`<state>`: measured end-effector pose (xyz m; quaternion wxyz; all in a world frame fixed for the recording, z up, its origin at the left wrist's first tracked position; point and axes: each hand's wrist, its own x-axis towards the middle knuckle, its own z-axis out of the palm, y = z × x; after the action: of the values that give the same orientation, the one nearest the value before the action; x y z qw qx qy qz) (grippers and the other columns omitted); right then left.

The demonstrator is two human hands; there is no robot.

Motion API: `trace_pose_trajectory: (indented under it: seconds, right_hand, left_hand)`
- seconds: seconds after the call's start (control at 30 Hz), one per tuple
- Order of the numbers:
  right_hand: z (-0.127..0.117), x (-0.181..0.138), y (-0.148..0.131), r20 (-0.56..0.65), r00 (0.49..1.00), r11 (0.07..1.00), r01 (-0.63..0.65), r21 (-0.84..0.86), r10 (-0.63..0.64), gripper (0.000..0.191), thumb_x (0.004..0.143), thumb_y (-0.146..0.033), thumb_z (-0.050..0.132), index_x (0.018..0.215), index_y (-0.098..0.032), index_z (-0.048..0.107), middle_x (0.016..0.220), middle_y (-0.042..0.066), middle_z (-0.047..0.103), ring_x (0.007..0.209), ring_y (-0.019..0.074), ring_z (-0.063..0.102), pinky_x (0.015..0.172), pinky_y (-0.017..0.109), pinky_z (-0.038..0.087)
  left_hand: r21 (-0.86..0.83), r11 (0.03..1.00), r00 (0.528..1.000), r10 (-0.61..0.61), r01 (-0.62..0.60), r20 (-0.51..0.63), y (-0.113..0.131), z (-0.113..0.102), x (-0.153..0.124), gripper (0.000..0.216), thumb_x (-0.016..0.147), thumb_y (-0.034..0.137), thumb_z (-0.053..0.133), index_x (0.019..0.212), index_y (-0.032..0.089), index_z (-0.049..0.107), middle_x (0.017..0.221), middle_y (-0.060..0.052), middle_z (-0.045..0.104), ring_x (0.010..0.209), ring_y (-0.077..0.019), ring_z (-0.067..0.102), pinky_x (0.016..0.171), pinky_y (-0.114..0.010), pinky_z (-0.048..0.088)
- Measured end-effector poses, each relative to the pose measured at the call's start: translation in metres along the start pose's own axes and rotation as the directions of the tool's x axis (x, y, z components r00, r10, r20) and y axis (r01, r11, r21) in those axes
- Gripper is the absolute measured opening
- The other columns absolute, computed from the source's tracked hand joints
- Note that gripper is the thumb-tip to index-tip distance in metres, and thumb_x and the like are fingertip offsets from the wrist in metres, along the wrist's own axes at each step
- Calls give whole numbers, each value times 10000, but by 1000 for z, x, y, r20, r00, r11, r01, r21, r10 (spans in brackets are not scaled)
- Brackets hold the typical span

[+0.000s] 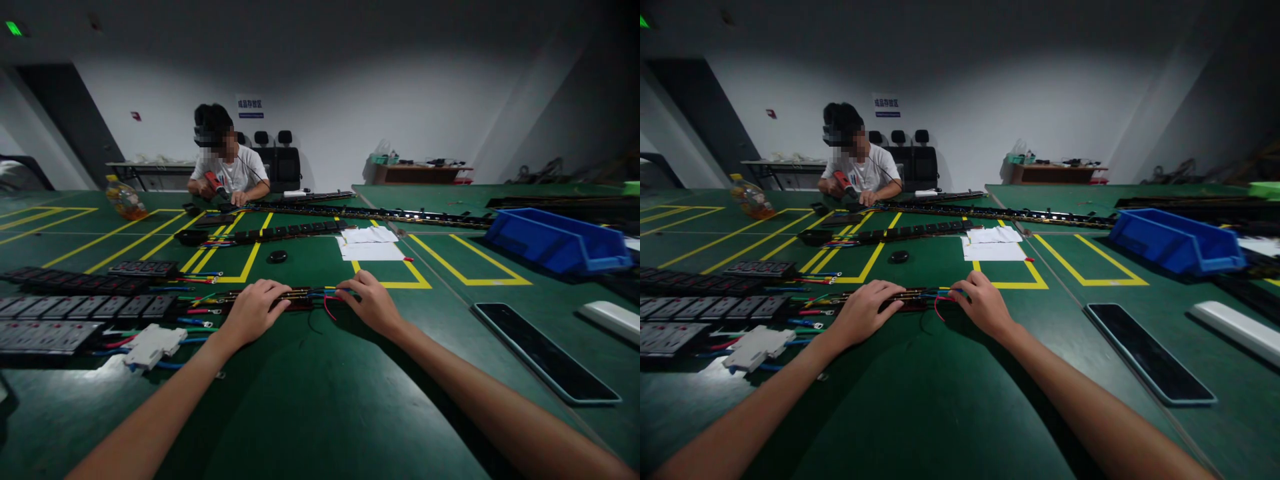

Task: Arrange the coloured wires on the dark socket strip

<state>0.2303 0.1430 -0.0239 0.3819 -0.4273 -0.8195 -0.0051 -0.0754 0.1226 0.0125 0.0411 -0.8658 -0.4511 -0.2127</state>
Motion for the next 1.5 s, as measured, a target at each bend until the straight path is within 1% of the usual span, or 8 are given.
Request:
trace_pose_trajectory:
  seconds: [0.2, 0.47, 0.6, 0.7, 0.83, 1.23, 1.4, 1.5]
  right_hand:
    - [0, 0, 0, 4, 1000, 1000, 7, -19, -7, 234, 1014, -378, 572, 1002, -231, 754, 871, 71, 585, 814, 220, 571, 711, 360, 478]
    - [2, -1, 2, -16, 1000, 1000, 6, -19, -7, 222, 1009, -375, 583, 996, -236, 756, 868, 67, 575, 806, 215, 567, 699, 359, 485]
    - [0, 1, -1, -51, 998, 999, 32, -44, -34, 209, 1006, -370, 586, 971, -254, 755, 959, 92, 602, 903, 242, 589, 750, 382, 514]
    - [-1, 6, -3, -7, 997, 998, 71, -2, -71, 218, 1029, -331, 542, 976, -246, 736, 1033, 100, 652, 973, 249, 611, 824, 398, 525]
    - [-3, 13, -6, 88, 991, 995, 94, 44, -97, 236, 1050, -289, 492, 1025, -237, 721, 944, 84, 687, 903, 239, 616, 806, 391, 518]
    - [4, 16, -6, 106, 990, 994, 100, -42, -95, 266, 1018, -123, 480, 975, -193, 733, 907, 80, 670, 865, 227, 557, 758, 357, 474]
    - [8, 11, -5, 82, 989, 988, 130, -86, -123, 232, 1023, -158, 511, 1106, -201, 724, 1013, 94, 672, 933, 235, 565, 807, 361, 483]
    - [7, 10, -6, 113, 980, 976, 175, -131, -161, 328, 1017, -119, 490, 1279, -205, 668, 1132, 105, 683, 990, 249, 553, 844, 382, 471]
  left_hand:
    - [-3, 1000, 999, -10, 10, 31, 1, -1, 1, 298, 1018, 375, 520, 1232, 228, 666, 1185, -80, 705, 1054, -255, 636, 899, -458, 543]
    - [-12, 1000, 1000, -7, 7, 14, 0, 0, 1, 272, 1009, 358, 537, 1218, 242, 668, 1175, -69, 711, 1047, -242, 644, 915, -447, 542]
    - [-20, 1000, 1000, -5, 6, 15, -1, 1, 1, 275, 1009, 361, 544, 1226, 245, 666, 1186, -66, 710, 1059, -245, 642, 917, -450, 540]
    - [-16, 1000, 1000, 0, 1, 11, -3, 2, 1, 284, 1012, 370, 541, 1233, 242, 665, 1197, -69, 708, 1078, -248, 640, 933, -454, 534]
    - [-19, 1000, 1000, -4, 4, 10, -4, 3, 1, 277, 1008, 362, 548, 1230, 243, 665, 1190, -66, 710, 1081, -248, 639, 931, -449, 533]
    - [-3, 1000, 1000, -9, 9, 27, -5, 5, 0, 290, 1019, 369, 533, 1250, 243, 656, 1201, -61, 701, 1091, -247, 629, 925, -439, 516]
    - [1, 1000, 1000, -5, 5, 30, -5, 5, 1, 302, 1026, 376, 518, 1253, 232, 655, 1203, -66, 700, 1091, -249, 627, 941, -449, 514]
    - [-5, 1000, 1000, -6, 6, 24, -5, 4, 1, 294, 1019, 369, 528, 1244, 234, 661, 1196, -63, 703, 1084, -245, 633, 943, -442, 516]
